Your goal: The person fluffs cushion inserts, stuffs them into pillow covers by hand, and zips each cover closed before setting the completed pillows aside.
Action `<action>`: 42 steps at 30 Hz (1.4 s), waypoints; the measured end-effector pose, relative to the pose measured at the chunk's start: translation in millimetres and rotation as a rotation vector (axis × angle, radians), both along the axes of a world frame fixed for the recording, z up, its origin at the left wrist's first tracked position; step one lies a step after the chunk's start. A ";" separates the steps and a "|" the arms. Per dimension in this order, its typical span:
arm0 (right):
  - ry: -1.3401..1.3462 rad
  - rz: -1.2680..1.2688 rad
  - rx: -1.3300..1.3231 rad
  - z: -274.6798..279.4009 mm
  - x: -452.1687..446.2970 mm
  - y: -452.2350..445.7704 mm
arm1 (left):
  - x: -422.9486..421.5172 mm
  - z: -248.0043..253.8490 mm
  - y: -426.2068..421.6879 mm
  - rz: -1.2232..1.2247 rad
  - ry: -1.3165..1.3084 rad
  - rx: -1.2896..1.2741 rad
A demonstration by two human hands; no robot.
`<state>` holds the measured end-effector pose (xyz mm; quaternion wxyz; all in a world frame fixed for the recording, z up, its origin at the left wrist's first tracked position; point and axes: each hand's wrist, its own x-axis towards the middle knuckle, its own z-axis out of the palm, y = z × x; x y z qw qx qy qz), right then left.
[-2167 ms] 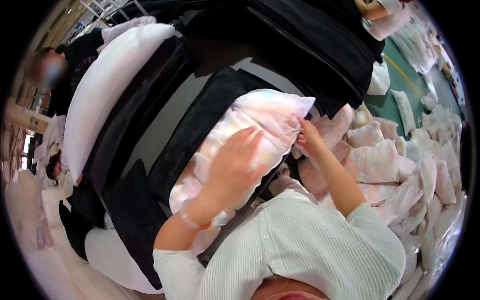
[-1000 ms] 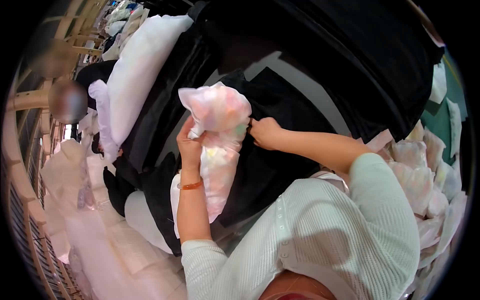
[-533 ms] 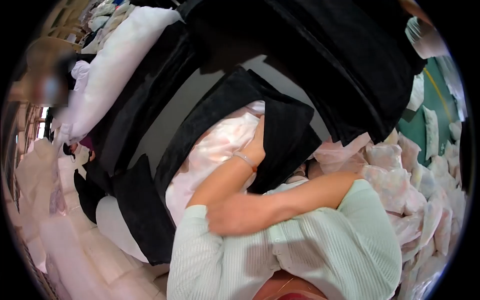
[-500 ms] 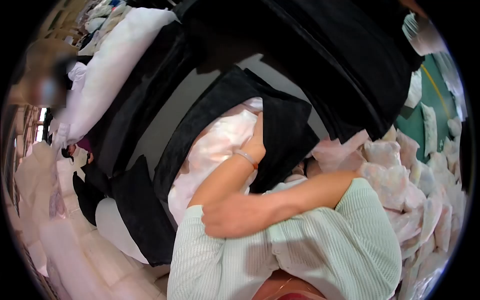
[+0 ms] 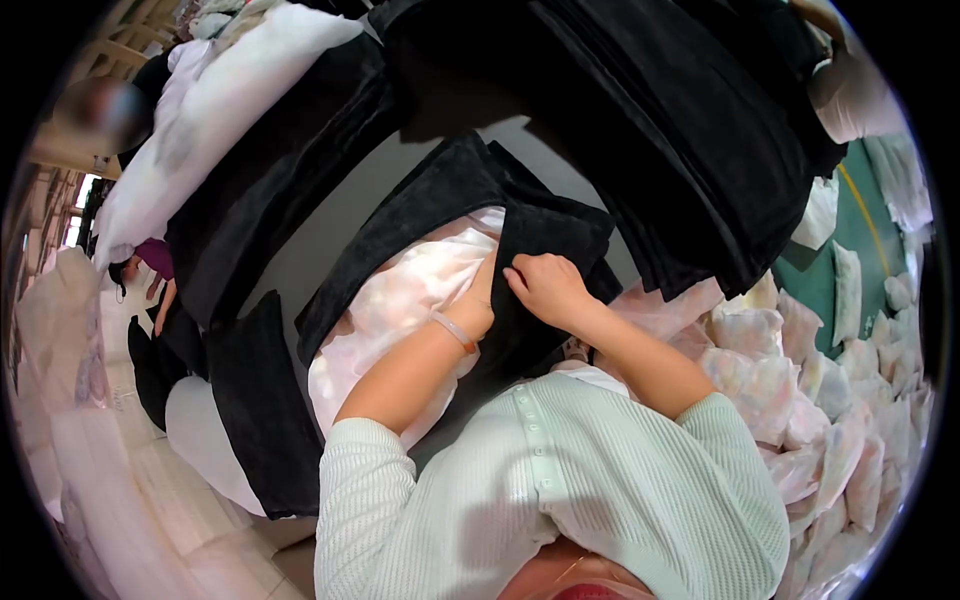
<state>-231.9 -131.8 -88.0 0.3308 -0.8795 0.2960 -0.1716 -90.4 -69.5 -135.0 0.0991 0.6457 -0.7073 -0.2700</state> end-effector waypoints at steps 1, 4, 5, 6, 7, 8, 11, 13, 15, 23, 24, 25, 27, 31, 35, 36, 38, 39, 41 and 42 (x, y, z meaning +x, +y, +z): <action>-0.054 0.015 0.051 -6.5 1.6 -3.8 | -1.9 -2.0 -4.5 -0.005 0.002 0.005; -0.172 0.032 0.223 -1.7 1.8 -9.0 | -5.6 -4.5 -13.6 -0.013 0.008 0.016; -0.284 0.081 0.326 4.1 0.5 -3.5 | -6.4 -5.7 -16.3 -0.010 0.007 0.021; -0.393 0.131 0.435 9.2 1.6 2.7 | -6.6 -6.3 -17.8 -0.011 0.011 0.027; -0.447 0.141 0.447 5.9 6.8 9.6 | -8.0 -7.7 -18.2 -0.012 0.013 0.034; -0.445 0.142 0.452 2.3 6.6 10.1 | -7.1 -8.0 -19.3 -0.014 0.017 0.039; -0.413 0.056 0.406 -8.0 4.9 -3.1 | -6.1 -6.7 -22.7 -0.030 0.031 0.060; -0.386 -0.024 0.491 -7.4 0.7 -16.1 | 0.0 1.0 -28.4 -0.044 0.062 0.095; -0.431 -0.110 0.693 -8.3 0.8 -19.3 | 17.7 14.7 -35.4 0.017 0.405 0.221; -0.328 -0.110 0.821 -18.2 -0.1 -32.7 | 47.6 211.3 96.0 0.276 0.264 -0.250; -0.261 -0.073 0.783 -16.1 1.1 -30.8 | 44.6 203.5 132.1 0.164 0.474 -0.134; -0.177 -0.042 0.748 -7.3 2.4 -29.1 | 36.6 194.8 164.5 0.044 0.686 -0.022; -0.028 0.020 0.610 8.5 7.0 -29.5 | -0.4 162.9 217.4 0.430 1.010 0.493; -0.042 0.422 -0.001 60.3 22.4 -0.1 | -52.7 33.0 316.1 1.036 0.948 0.404; -0.121 1.115 -0.034 83.7 66.2 67.0 | -70.3 -46.6 300.4 1.368 0.420 -0.221; -0.169 1.240 -0.230 77.7 82.8 77.4 | -63.0 -41.6 286.2 1.343 0.325 -0.425; -0.230 1.312 -0.375 64.3 118.1 77.7 | -41.0 -10.8 262.4 1.350 0.280 -0.680; -0.209 1.212 -0.333 65.8 137.0 71.4 | -23.5 6.2 253.6 1.381 0.401 -0.724; -0.237 1.101 -0.276 80.0 166.1 54.4 | -1.2 11.6 235.8 1.405 0.625 -0.779; -0.187 1.111 -0.155 85.7 178.9 48.2 | 7.1 10.6 225.6 1.376 0.570 -0.841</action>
